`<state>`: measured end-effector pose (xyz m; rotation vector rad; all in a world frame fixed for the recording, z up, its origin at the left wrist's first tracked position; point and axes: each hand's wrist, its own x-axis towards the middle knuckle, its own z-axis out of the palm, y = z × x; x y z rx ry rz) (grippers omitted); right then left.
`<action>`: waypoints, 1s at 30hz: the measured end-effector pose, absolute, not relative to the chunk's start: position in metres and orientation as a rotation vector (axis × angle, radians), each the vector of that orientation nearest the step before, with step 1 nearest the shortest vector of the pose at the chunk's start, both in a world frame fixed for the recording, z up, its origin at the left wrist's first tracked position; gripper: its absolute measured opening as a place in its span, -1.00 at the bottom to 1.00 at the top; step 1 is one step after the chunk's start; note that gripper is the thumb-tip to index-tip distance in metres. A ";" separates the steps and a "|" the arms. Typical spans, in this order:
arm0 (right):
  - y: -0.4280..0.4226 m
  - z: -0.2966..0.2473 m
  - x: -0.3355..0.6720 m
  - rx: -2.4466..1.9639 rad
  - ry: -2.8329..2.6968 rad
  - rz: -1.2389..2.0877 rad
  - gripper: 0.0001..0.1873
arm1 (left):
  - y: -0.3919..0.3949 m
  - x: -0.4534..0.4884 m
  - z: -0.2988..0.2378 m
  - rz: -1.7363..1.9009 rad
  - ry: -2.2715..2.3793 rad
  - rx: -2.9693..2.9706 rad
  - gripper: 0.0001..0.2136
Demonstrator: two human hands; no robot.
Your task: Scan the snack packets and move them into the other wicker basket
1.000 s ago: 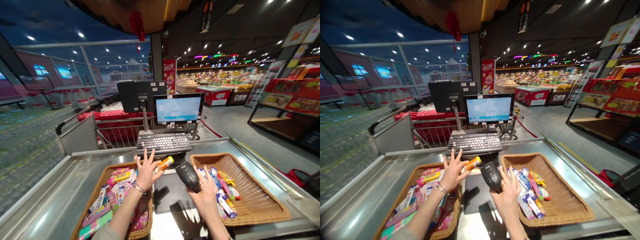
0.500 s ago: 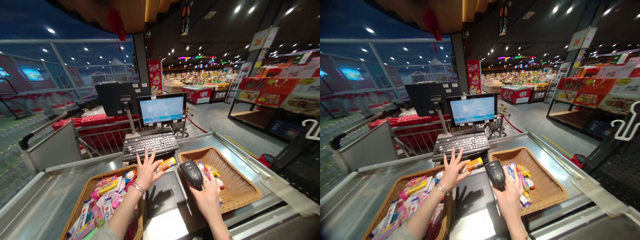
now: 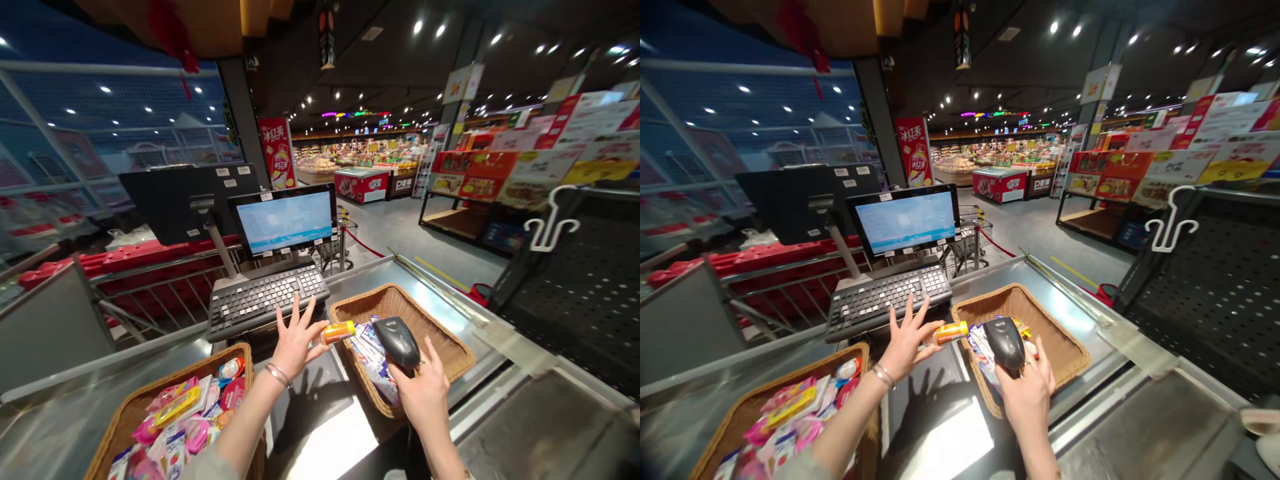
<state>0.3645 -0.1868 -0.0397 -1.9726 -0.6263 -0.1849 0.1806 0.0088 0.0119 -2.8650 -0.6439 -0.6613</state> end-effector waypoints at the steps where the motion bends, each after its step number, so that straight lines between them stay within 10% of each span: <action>1: -0.189 -0.040 0.367 -1.972 -0.608 -0.175 -0.53 | 0.008 0.187 0.012 -0.657 -0.616 -2.862 -0.57; 30: -0.141 -0.041 0.334 -1.817 -0.805 0.022 -0.48 | -0.012 0.136 0.007 -0.663 -1.192 -2.693 -0.35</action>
